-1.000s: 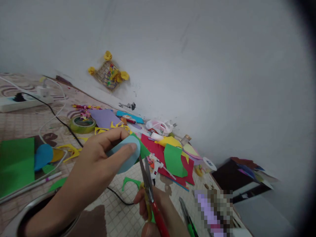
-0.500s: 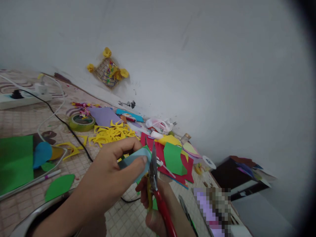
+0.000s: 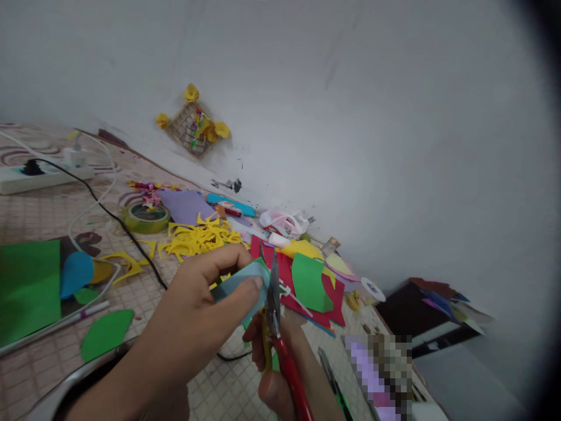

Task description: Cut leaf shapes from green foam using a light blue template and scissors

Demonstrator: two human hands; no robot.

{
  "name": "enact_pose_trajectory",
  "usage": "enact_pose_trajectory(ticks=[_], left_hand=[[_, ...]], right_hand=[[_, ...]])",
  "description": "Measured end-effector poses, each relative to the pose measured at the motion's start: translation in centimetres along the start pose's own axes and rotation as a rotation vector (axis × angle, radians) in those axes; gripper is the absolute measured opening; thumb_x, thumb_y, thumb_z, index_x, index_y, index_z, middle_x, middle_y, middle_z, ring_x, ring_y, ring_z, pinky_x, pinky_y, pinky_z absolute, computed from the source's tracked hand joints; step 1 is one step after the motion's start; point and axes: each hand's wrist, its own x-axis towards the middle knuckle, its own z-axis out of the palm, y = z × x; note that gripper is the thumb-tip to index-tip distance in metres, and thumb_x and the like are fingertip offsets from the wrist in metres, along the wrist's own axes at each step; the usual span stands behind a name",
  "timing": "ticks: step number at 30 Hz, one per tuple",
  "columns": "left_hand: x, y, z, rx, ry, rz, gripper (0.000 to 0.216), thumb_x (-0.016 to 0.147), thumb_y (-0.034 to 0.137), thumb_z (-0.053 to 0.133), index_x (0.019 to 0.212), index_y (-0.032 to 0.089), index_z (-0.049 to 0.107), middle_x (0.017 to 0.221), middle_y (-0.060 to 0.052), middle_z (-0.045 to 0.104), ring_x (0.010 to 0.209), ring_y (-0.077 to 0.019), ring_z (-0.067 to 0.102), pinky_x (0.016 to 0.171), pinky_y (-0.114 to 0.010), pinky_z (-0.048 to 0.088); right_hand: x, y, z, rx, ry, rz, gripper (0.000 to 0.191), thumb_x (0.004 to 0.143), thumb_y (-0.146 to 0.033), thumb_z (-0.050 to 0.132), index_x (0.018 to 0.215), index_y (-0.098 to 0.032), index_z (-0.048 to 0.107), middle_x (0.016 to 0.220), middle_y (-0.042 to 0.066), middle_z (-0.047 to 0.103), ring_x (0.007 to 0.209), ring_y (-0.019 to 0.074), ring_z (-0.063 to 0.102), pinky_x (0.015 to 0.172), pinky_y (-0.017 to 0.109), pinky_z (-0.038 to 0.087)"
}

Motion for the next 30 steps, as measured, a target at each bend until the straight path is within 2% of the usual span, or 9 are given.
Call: enact_pose_trajectory(ticks=[4,11,20,26,30], left_hand=[[0.0,-0.2,0.0,0.001,-0.007,0.007,0.021,0.081,0.024,0.059,0.06,0.02,0.058,0.054,0.007,0.053,0.049,-0.0088,0.049,0.044,-0.016,0.041],[0.1,-0.2,-0.1,0.012,0.004,0.05,0.023,0.08,0.022,0.058,0.057,0.02,0.057,0.052,0.007,0.05,0.046,-0.008,0.044,0.041,-0.016,0.036],[-0.1,0.0,-0.1,0.013,0.013,0.032,0.022,0.08,0.023,0.058,0.059,0.021,0.058,0.054,0.007,0.05,0.048,-0.0083,0.045,0.041,-0.016,0.036],[0.0,0.0,-0.1,0.019,0.026,0.019,0.022,0.079,0.024,0.058,0.057,0.021,0.057,0.054,0.006,0.05,0.048,-0.0088,0.045,0.041,-0.016,0.037],[0.1,-0.3,-0.1,-0.028,0.009,-0.001,0.022,0.078,0.025,0.058,0.056,0.021,0.057,0.053,0.006,0.05,0.047,-0.0086,0.044,0.04,-0.016,0.037]], right_hand=[[0.1,0.4,-0.1,-0.008,-0.019,-0.03,0.073,0.076,-0.087,0.057,0.111,-0.024,0.065,0.087,0.003,0.06,0.07,0.0174,0.055,0.062,0.029,0.043],[0.2,0.1,-0.2,-0.014,-0.029,0.006,0.072,0.073,-0.089,0.056,0.102,-0.024,0.064,0.086,0.004,0.059,0.071,0.0187,0.054,0.061,0.03,0.041],[-0.2,-0.3,0.2,-0.016,0.044,0.051,0.07,0.074,-0.088,0.056,0.097,-0.023,0.063,0.078,0.0,0.056,0.064,0.0148,0.048,0.057,0.028,0.034],[0.1,0.9,0.2,0.023,0.029,-0.001,0.067,0.075,-0.088,0.055,0.092,-0.023,0.059,0.076,-0.001,0.052,0.065,0.0162,0.046,0.057,0.028,0.034],[0.3,1.6,0.2,0.028,0.03,-0.03,0.065,0.076,-0.087,0.056,0.089,-0.023,0.057,0.083,0.001,0.054,0.067,0.0161,0.047,0.056,0.028,0.036]])
